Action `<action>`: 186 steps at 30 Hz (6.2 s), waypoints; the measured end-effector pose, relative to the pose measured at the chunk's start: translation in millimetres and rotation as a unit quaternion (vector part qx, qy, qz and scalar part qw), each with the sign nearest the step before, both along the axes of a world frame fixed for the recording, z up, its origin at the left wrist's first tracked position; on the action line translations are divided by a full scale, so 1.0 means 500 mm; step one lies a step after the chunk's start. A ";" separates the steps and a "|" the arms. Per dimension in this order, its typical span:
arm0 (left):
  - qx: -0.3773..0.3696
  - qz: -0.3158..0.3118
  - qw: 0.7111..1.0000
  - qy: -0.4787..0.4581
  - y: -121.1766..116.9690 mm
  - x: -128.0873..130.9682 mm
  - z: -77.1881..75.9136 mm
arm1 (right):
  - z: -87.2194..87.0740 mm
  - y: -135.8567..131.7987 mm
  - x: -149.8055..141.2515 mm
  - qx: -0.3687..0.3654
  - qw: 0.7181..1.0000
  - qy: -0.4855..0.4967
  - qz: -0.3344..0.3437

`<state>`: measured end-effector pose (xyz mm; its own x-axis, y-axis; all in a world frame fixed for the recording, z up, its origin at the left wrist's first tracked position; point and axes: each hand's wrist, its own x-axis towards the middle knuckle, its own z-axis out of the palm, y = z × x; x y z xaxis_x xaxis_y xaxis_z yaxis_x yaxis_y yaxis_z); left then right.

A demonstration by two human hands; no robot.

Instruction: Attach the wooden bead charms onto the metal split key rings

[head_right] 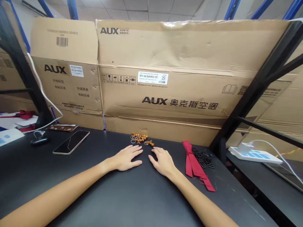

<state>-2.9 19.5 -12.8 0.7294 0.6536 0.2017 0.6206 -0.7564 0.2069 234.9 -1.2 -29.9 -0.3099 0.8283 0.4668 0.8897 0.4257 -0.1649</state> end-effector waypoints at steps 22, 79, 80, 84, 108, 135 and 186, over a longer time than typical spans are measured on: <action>0.027 0.004 0.999 -0.045 -0.019 -0.002 0.013 | 0.014 0.009 0.002 -0.001 0.988 0.089 0.126; -0.122 0.000 0.976 -0.178 -0.046 0.015 0.033 | 0.032 -0.059 -0.045 -0.032 0.956 0.180 0.231; -0.123 0.000 0.976 -0.178 -0.046 0.015 0.033 | 0.033 -0.060 -0.046 -0.034 0.955 0.180 0.231; -0.122 -0.003 0.976 -0.181 -0.049 0.017 0.038 | 0.034 -0.062 -0.045 -0.038 0.956 0.181 0.226; -0.246 -0.026 0.935 -0.252 -0.033 0.014 0.028 | 0.042 -0.064 -0.046 -0.085 0.957 0.169 0.220; -0.310 -0.004 0.902 -0.301 -0.028 0.018 0.027 | 0.033 -0.071 -0.053 -0.067 0.945 0.174 0.268; -0.051 -0.042 0.983 -0.173 -0.054 0.016 0.020 | 0.029 -0.061 -0.046 -0.051 0.966 0.135 0.216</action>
<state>5.3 -7.5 -3.0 0.6814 0.6234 0.3836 0.4361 -0.7666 0.4713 211.8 -31.5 -15.5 -0.5153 0.6945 0.5021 0.5513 0.7172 -0.4263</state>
